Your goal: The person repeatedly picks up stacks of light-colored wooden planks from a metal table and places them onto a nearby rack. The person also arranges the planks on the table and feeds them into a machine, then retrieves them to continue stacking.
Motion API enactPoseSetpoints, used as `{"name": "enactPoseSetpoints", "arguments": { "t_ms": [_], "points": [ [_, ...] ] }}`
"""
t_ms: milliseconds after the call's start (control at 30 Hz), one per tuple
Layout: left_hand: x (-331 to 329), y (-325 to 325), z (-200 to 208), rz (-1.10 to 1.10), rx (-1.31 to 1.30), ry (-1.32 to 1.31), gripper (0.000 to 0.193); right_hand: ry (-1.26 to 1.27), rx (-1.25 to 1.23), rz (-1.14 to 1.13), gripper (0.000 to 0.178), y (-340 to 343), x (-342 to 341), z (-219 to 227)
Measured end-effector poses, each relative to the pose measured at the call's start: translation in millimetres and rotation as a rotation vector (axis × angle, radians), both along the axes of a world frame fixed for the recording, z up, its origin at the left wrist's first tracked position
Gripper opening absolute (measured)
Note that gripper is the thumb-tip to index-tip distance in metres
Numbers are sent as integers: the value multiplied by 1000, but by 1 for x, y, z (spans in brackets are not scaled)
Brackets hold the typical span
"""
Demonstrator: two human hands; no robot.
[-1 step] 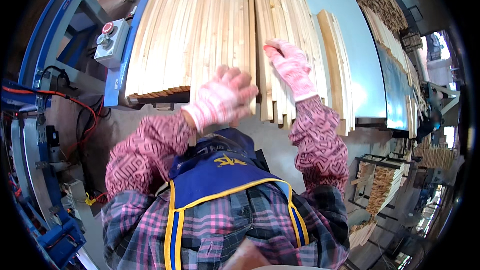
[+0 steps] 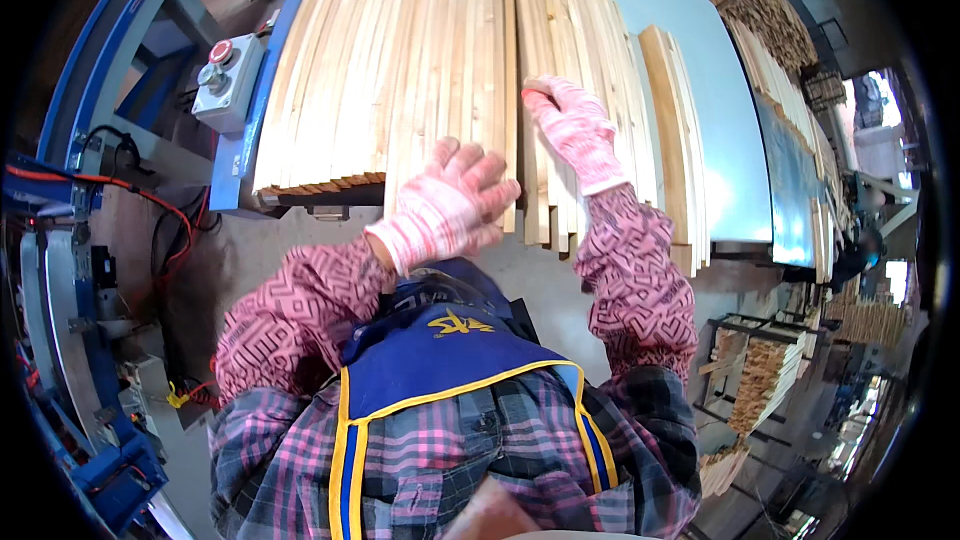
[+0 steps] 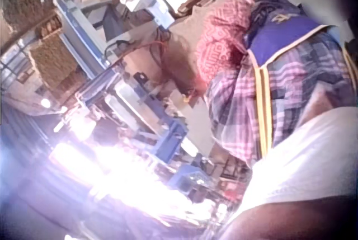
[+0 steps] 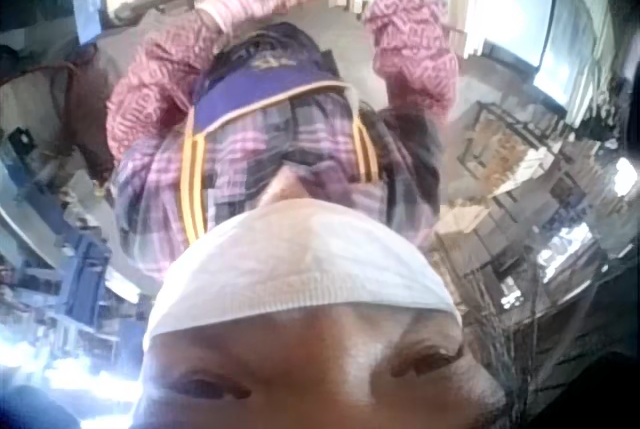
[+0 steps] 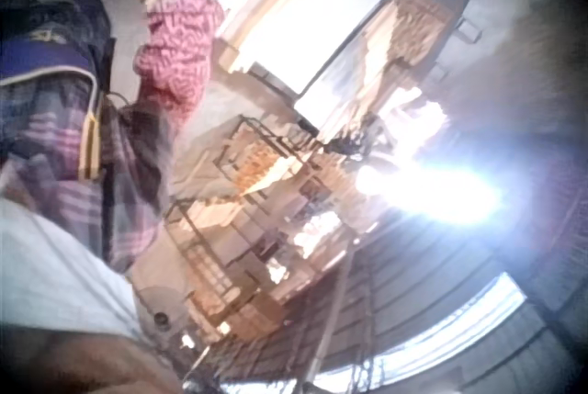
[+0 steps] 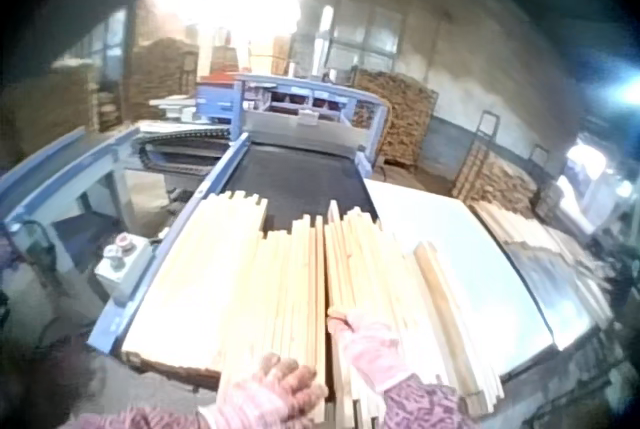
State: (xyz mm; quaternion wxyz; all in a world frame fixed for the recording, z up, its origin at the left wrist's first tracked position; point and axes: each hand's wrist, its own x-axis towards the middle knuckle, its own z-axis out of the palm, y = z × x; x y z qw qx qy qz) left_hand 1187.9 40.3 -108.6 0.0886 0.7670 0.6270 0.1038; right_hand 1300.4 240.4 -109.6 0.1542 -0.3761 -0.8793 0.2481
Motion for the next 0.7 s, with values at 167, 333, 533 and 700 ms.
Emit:
{"name": "enactPoseSetpoints", "arguments": {
  "t_ms": [167, 333, 533, 700],
  "points": [
    [-2, -12, -25, 58, 119, -75, 53, -325, 268, -25, 33, 33, -59, -35],
    [-5, -10, -31, 62, 165, -119, 48, -316, 214, 15, 40, 62, -77, -43],
    [-1, -11, -52, 102, 298, -169, 54, -433, 221, -79, 41, 43, -83, -29],
    [5, -6, -76, 328, 143, -326, 53, -454, 208, -1, 37, 3, -164, -26]
  ]
}}
